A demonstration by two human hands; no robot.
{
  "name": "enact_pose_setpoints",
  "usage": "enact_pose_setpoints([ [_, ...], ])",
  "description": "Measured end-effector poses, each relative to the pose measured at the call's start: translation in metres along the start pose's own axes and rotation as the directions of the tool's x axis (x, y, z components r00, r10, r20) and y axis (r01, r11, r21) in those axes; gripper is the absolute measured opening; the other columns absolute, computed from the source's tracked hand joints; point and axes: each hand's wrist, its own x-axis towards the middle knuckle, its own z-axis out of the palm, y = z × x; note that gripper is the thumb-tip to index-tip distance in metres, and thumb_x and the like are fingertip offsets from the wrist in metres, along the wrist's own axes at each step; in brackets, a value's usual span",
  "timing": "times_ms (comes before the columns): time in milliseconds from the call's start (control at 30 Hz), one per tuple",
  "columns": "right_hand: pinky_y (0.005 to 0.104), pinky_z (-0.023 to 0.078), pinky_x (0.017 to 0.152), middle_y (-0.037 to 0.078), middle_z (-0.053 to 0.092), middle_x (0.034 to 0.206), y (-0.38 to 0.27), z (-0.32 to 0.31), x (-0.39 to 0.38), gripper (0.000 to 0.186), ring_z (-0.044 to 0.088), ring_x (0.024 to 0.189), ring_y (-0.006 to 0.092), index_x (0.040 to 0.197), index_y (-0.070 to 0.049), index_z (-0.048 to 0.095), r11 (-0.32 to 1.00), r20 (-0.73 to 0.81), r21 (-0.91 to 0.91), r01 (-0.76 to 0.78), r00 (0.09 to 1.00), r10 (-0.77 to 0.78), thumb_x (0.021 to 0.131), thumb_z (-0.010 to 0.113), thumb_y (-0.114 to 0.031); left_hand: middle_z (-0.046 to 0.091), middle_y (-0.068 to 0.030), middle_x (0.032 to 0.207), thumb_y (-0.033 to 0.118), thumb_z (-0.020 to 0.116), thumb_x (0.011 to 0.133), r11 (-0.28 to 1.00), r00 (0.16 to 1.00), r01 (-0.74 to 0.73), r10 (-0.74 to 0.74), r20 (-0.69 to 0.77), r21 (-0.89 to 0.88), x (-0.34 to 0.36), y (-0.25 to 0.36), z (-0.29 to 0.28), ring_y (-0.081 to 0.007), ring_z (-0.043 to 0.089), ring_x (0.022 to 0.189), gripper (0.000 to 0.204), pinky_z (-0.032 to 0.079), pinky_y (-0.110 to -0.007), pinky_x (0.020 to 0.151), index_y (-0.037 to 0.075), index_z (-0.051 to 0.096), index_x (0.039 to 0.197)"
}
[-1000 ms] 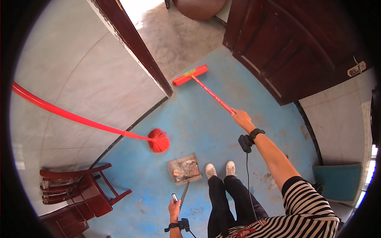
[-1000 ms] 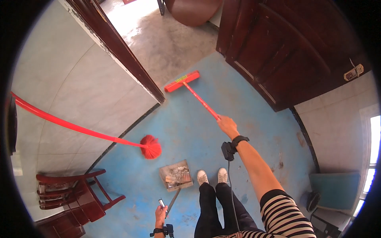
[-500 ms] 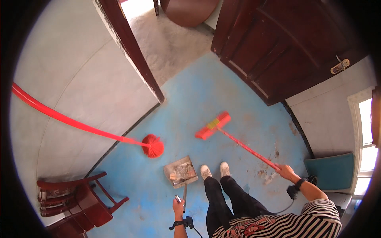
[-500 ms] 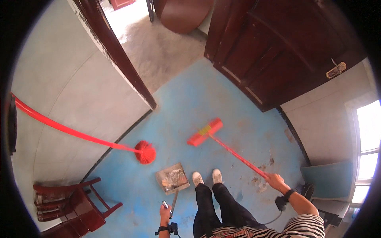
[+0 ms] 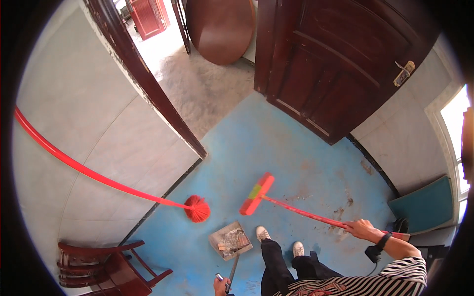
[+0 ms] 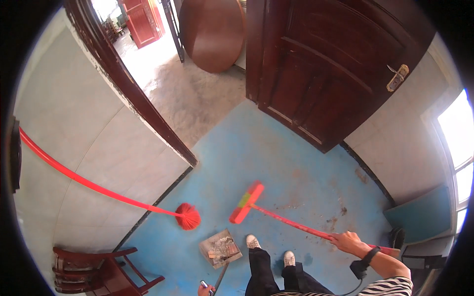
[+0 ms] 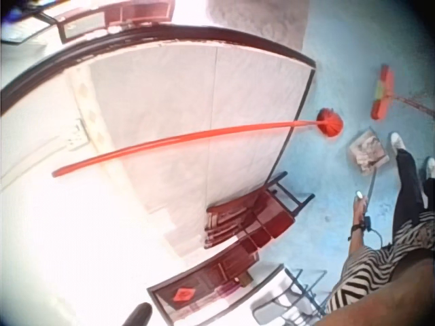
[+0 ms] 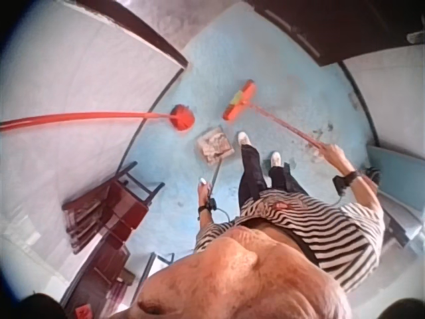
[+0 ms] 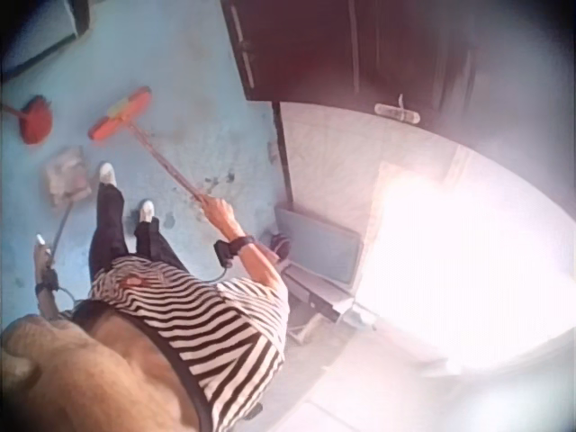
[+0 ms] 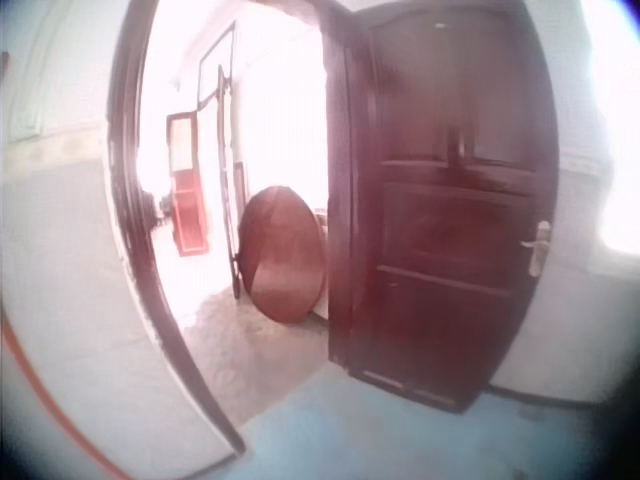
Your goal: The person sweeps debris on a blue floor using a red broom and a metal dustpan. They gather dirt into a pile, sweep it into the dustpan, and empty the contents into a nearby trash bin. The person moves around the room to clean different areas, including near a large round table.
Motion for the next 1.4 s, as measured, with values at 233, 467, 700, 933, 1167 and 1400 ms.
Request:
enact_pose_setpoints([
  [233,0.044,0.049,0.055,0.014,0.064,0.077,-0.003,0.059,0.088,0.034,0.062,0.068,0.0326,0.116,-0.021,0.05,0.951,-0.063,-0.031,0.307,0.949,-0.308,0.088,0.045,-0.039,0.05,-0.0005,0.058,0.016,0.058,0.082,0.999,0.997,-0.049,0.049,-0.055,-0.009,-0.07,-0.016,-0.016,-0.0069,0.04,0.039,0.012,0.032,-0.021,0.032,0.01,0.049,0.077],
  [467,0.0428,0.051,0.06,0.011,0.065,0.081,0.087,0.108,0.079,0.034,0.063,0.074,0.0318,0.118,-0.023,0.05,0.974,-0.136,-0.046,0.224,0.964,-0.228,0.087,0.046,-0.036,0.044,0.0002,0.052,0.017,0.059,0.079,0.997,0.983,-0.019,0.004,-0.185,-0.08,-0.126,-0.053,0.001,-0.0108,0.039,0.036,0.012,0.032,-0.026,0.032,0.009,0.049,0.077],
  [700,0.0396,0.048,0.079,0.01,0.064,0.098,0.235,0.162,0.022,0.036,0.06,0.093,0.0297,0.118,-0.03,0.055,0.993,-0.145,0.086,-0.079,0.985,0.091,0.085,0.046,-0.042,0.044,-0.0015,0.049,0.022,0.055,0.085,0.971,0.93,-0.225,0.24,-0.279,0.084,-0.165,-0.132,-0.015,-0.0132,0.039,0.038,0.025,0.029,-0.026,0.036,0.008,0.049,0.064],
  [933,0.0365,0.047,0.084,0.008,0.063,0.104,0.307,0.185,-0.059,0.038,0.059,0.097,0.0275,0.114,-0.031,0.058,0.941,-0.096,0.231,-0.247,0.957,0.275,0.08,0.049,-0.046,0.046,-0.0032,0.051,0.024,0.056,0.086,0.951,0.868,-0.304,0.304,-0.393,0.063,-0.249,-0.195,0.004,-0.0138,0.041,0.039,0.026,0.031,-0.027,0.036,0.009,0.046,0.067],
  [1167,0.0375,0.05,0.076,0.013,0.066,0.09,0.347,0.205,-0.118,0.038,0.063,0.085,0.0284,0.105,-0.021,0.064,0.883,-0.066,0.297,-0.363,0.915,0.399,0.08,0.051,-0.046,0.048,-0.0049,0.047,0.029,0.048,0.09,0.885,0.834,-0.277,0.415,-0.364,0.375,-0.238,-0.282,0.0,-0.0163,0.044,0.04,0.042,0.033,-0.033,0.037,0.006,0.049,0.055],
  [1400,0.0317,0.047,0.051,0.004,0.057,0.059,0.31,0.247,-0.163,0.039,0.055,0.05,0.0132,0.087,-0.014,0.068,0.606,0.053,0.722,-0.334,0.9,0.433,0.084,0.052,-0.049,0.053,-0.02,0.064,0.026,0.043,0.089,0.556,0.768,-0.207,0.602,-0.218,0.805,-0.257,-0.344,0.007,-0.0356,0.048,0.059,0.029,0.037,-0.046,0.056,0.003,0.062,0.087],
])
